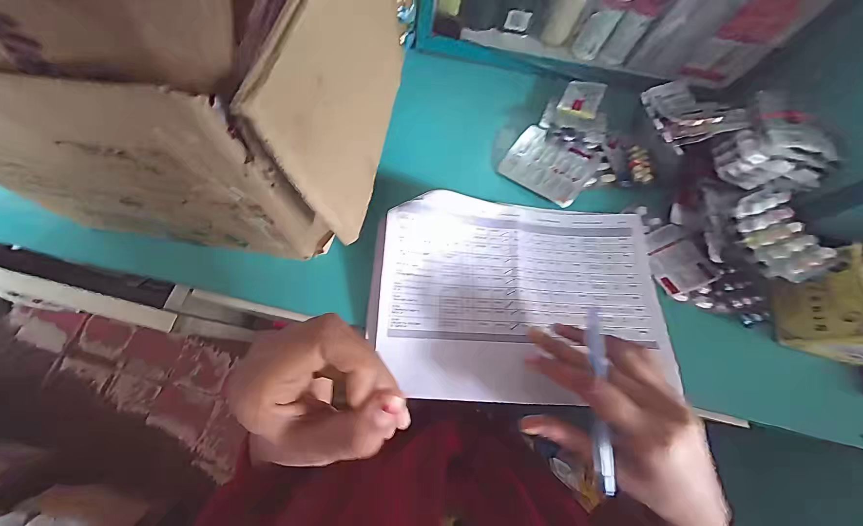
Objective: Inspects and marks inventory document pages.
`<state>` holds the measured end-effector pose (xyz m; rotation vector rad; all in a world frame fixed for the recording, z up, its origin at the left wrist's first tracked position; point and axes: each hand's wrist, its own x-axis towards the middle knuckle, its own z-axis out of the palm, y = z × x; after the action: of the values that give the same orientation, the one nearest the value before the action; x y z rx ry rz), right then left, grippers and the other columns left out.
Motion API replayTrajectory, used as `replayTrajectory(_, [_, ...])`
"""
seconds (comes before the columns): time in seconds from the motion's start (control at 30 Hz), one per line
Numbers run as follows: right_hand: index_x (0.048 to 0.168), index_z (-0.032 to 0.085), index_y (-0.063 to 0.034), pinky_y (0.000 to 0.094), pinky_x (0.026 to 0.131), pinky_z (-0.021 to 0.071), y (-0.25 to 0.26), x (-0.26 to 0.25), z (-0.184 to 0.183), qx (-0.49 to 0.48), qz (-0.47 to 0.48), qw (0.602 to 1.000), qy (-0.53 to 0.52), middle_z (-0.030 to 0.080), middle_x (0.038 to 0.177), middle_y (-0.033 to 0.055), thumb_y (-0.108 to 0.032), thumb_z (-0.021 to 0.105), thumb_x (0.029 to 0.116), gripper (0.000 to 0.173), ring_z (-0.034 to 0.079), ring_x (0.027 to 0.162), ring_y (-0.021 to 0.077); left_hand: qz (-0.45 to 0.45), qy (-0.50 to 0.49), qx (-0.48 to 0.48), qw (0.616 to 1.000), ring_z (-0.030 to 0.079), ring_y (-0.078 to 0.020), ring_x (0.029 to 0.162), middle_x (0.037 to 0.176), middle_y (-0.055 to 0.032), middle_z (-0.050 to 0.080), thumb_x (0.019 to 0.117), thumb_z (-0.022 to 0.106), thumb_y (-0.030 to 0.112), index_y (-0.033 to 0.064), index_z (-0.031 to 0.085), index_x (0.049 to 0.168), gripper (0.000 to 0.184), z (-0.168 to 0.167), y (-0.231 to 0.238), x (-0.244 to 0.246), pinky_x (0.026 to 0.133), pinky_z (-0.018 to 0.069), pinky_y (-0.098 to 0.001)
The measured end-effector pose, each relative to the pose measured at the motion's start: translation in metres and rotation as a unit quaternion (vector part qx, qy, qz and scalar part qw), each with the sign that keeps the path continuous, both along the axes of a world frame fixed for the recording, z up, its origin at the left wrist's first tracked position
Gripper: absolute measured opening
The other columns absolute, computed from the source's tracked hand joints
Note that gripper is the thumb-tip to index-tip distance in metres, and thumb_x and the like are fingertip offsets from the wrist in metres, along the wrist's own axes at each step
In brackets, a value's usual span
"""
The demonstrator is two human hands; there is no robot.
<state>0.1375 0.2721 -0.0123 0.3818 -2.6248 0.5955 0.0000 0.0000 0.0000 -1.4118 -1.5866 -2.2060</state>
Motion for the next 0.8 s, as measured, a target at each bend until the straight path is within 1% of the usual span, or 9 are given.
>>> replayTrajectory(0.13, [0.132,0.064,-0.0157,0.0467,0.105,0.0433,-0.033,-0.03,0.002,0.056,0.064,0.996,-0.006,0.065,0.14,0.0092,-0.058,0.052,0.1002,0.054,0.058,0.131,0.0304,0.151,0.012,-0.089,0.984,0.071,-0.0006,0.074,0.085,0.012,0.073,0.0975,0.07,0.023,0.0164,0.066,0.097,0.007,-0.021,-0.014,-0.011,0.067,0.0623,-0.0177])
replayTrajectory(0.23, [0.132,0.065,-0.0142,0.0537,0.101,0.05,-0.044,-0.038,-0.006,0.103,0.06,0.993,-0.019,0.066,0.138,0.0116,-0.051,0.058,0.0979,0.05,0.063,0.126,0.0346,0.22,0.012,-0.14,0.965,0.073,-0.0016,0.081,0.092,0.0068,0.077,0.0986,0.067,0.018,0.0092,0.07,0.102,0.01,-0.041,-0.023,-0.02,0.072,0.0615,-0.0175])
replayTrajectory(0.33, [0.115,0.072,-0.0124,0.0411,0.098,0.0548,-0.048,-0.04,-0.016,0.078,0.045,0.995,0.035,0.076,0.115,0.0081,-0.03,0.052,0.1067,0.028,0.071,0.113,0.0253,0.256,-0.007,-0.164,0.953,0.074,-0.001,0.082,0.092,0.0049,0.078,0.1013,0.059,0.011,0.0037,0.073,0.1,0.015,-0.053,-0.03,-0.026,0.07,0.0621,-0.0172])
replayTrajectory(0.43, [0.098,0.066,-0.0011,0.0201,0.069,0.0542,-0.052,-0.038,-0.016,-0.062,-0.031,0.982,0.174,0.075,0.086,0.0105,-0.011,0.049,0.1052,0.02,0.07,0.075,0.0118,0.251,-0.007,-0.185,0.95,0.074,-0.001,0.088,0.099,0.0004,0.078,0.1075,0.047,0.012,-0.0025,0.069,0.109,0.027,-0.054,-0.033,-0.029,0.075,0.0612,-0.0177])
replayTrajectory(0.5, [0.099,0.06,0.0004,0.009,0.068,0.0485,-0.055,-0.033,-0.012,-0.161,-0.131,0.947,0.246,0.063,0.078,0.0043,-0.014,0.047,0.1075,0.021,0.059,0.069,-0.0018,0.211,0.02,-0.215,0.953,0.069,-0.005,0.112,0.128,-0.0046,0.071,0.11,0.04,0.016,0.0018,0.064,0.125,0.032,-0.054,-0.031,-0.032,0.087,0.0589,-0.0209])
replayTrajectory(0.57, [0.106,0.063,-0.0038,0.005,0.073,0.0504,-0.054,-0.032,-0.01,-0.246,-0.188,0.901,0.303,0.066,0.085,-0.0074,-0.02,0.046,0.1097,0.024,0.06,0.079,-0.0135,0.162,0.043,-0.257,0.952,0.049,-0.0096,0.138,0.153,-0.0084,0.05,0.1091,0.042,0.024,0.0085,0.057,0.137,0.036,-0.051,-0.028,-0.034,0.106,0.0478,-0.0244])
replayTrajectory(0.63, [0.11,0.067,-0.0097,0.0066,0.077,0.0531,-0.054,-0.032,-0.013,-0.297,-0.21,0.863,0.351,0.069,0.095,-0.0154,-0.02,0.048,0.1091,0.022,0.063,0.087,-0.0135,0.173,0.027,-0.249,0.953,0.056,-0.0032,0.126,0.143,-0.0093,0.059,0.1046,0.056,0.029,0.0027,0.059,0.134,0.039,-0.046,-0.018,-0.028,0.097,0.0509,-0.0188])
replayTrajectory(0.7, [0.113,0.07,-0.0158,0.0083,0.078,0.0546,-0.054,-0.029,-0.016,-0.316,-0.229,0.836,0.386,0.07,0.1,-0.019,-0.021,0.049,0.1087,0.022,0.065,0.09,-0.0117,0.188,0.001,-0.226,0.956,0.064,0.0105,0.099,0.113,0.0023,0.073,0.1034,0.057,0.032,-0.0017,0.064,0.122,0.039,-0.037,-0.009,-0.02,0.084,0.0538,-0.0103])
replayTrajectory(0.8, [0.112,0.071,-0.0213,0.0106,0.079,0.0557,-0.056,-0.024,-0.019,-0.334,-0.252,0.808,0.415,0.071,0.101,-0.0203,-0.023,0.051,0.1082,0.021,0.066,0.091,-0.0096,0.065,-0.035,-0.258,0.963,0.063,0.0151,0.099,0.112,0.0199,0.072,0.104,0.051,0.045,0.0147,0.064,0.132,0.043,-0.022,-0.014,-0.017,0.086,0.0538,-0.0096])
